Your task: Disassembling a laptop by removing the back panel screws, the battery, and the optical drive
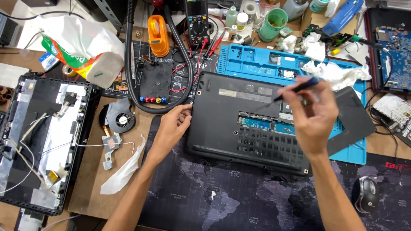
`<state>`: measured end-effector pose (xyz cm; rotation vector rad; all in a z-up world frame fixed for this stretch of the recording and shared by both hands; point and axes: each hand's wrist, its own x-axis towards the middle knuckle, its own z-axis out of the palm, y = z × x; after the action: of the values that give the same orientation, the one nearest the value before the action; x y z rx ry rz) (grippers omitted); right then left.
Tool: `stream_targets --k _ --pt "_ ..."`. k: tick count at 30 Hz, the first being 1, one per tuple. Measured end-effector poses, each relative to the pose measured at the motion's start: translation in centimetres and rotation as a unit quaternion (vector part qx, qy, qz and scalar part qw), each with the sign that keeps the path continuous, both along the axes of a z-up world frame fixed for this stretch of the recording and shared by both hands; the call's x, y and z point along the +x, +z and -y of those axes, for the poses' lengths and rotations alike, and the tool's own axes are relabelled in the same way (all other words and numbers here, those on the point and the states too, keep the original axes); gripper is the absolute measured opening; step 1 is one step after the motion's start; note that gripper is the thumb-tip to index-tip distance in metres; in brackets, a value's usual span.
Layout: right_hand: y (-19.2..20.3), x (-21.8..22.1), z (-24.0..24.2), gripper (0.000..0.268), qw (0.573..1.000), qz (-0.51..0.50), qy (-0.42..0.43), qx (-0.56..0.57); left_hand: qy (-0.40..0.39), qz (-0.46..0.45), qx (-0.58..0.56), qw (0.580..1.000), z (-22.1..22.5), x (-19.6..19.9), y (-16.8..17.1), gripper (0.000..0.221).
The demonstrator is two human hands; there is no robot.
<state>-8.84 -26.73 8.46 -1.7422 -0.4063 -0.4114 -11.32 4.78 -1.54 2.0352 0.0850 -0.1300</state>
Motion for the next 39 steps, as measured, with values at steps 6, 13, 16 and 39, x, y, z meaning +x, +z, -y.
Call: stream_targets --k 6,13,16,39 --pt "-1.9 -3.1 3.1 0.019 0.991 -0.115 -0.074 0.0 -0.014 -0.072 -0.003 0.997 -0.5 1.2 1.0 0.039" --pt "-2.9 -4.5 7.7 0.019 0.969 -0.222 0.019 0.11 -0.017 -0.104 0.059 0.993 0.6 2.3 2.2 0.045" --pt "-2.0 -5.0 7.4 0.022 0.942 -0.335 -0.008 -0.009 0.002 -0.114 0.118 0.987 1.3 2.3 1.6 0.048" --pt "-6.4 -4.8 6.4 0.012 0.843 -0.026 -0.08 -0.532 -0.008 -0.062 0.104 0.993 1.2 2.1 0.7 0.047"
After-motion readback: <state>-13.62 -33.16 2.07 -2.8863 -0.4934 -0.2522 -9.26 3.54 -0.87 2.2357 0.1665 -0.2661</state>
